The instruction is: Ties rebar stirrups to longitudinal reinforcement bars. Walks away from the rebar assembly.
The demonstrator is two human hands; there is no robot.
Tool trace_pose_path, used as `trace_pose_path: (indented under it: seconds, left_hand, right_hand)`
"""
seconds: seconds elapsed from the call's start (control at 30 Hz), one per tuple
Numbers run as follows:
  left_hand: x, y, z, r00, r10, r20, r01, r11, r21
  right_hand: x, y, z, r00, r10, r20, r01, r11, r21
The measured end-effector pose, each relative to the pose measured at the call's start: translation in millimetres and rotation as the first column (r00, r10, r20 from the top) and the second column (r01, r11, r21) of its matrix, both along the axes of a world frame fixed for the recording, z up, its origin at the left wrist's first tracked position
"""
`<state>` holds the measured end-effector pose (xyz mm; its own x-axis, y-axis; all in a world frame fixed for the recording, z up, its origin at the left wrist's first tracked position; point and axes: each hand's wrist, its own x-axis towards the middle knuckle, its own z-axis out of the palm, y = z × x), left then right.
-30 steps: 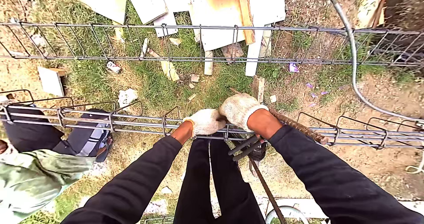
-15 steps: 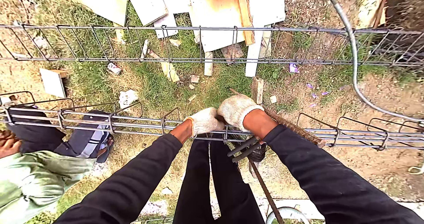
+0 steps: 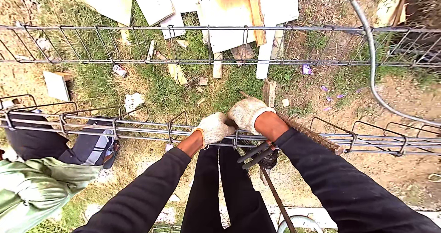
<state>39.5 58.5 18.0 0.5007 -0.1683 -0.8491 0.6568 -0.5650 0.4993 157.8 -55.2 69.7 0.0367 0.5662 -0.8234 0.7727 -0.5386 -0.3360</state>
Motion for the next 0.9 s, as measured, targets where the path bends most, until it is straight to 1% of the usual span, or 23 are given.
trace_pose_path:
  seconds: [0.07,0.17,0.23,0.27,0.33,0.37,0.5,0.6,0.7,0.8,0.9]
  left_hand:
    - [0.4,1.1,2.7,1.000,-0.010,-0.008,0.010,1.000,0.004]
    - [4.1,-0.3,9.7,0.997,-0.071,-0.028,0.072,0.997,0.018]
    - [12.0,-2.0,20.5,0.992,-0.085,-0.095,0.087,0.996,0.016]
    - [10.7,-2.3,14.1,0.990,-0.115,-0.076,0.117,0.993,0.025]
    - [8.8,-1.7,5.1,0.993,-0.119,-0.028,0.118,0.993,-0.030]
    - [9.2,-1.5,2.3,0.993,-0.119,-0.013,0.118,0.991,-0.054]
    - [10.3,-2.6,1.1,0.994,-0.108,-0.014,0.106,0.990,-0.096]
    - [9.5,-2.9,-0.9,0.993,-0.119,-0.002,0.118,0.987,-0.105]
    - [6.3,-3.3,-2.0,0.995,-0.100,-0.013,0.099,0.990,-0.098]
    - [4.7,-3.7,-1.4,0.995,-0.102,0.015,0.102,0.992,-0.077]
    - [2.0,-3.2,-3.7,0.990,-0.129,0.050,0.132,0.989,-0.058]
  right_hand:
    - [0.3,-1.7,-2.3,1.000,0.003,-0.004,-0.003,1.000,0.018]
    - [-3.1,-6.4,-0.1,1.000,-0.017,0.008,0.017,1.000,0.025]
    - [-8.0,-8.5,10.2,0.998,-0.056,0.025,0.056,0.998,0.008]
    - [-11.1,-10.4,16.4,0.996,-0.084,0.041,0.084,0.996,0.006]
    - [-16.3,-18.6,35.0,0.985,-0.163,0.050,0.162,0.987,0.025]
    - [-18.9,-25.5,36.5,0.981,-0.187,0.060,0.183,0.981,0.056]
    - [-33.8,-54.8,14.2,0.956,-0.287,0.062,0.279,0.954,0.109]
    - [-42.3,-80.1,7.8,0.918,-0.393,0.048,0.380,0.909,0.173]
    - [-40.8,-85.4,7.4,0.888,-0.460,-0.017,0.456,0.874,0.168]
    - [-26.1,-74.5,9.6,0.856,-0.497,-0.141,0.508,0.859,0.058]
    - [-23.7,-77.3,2.1,0.785,-0.564,-0.256,0.595,0.801,0.063]
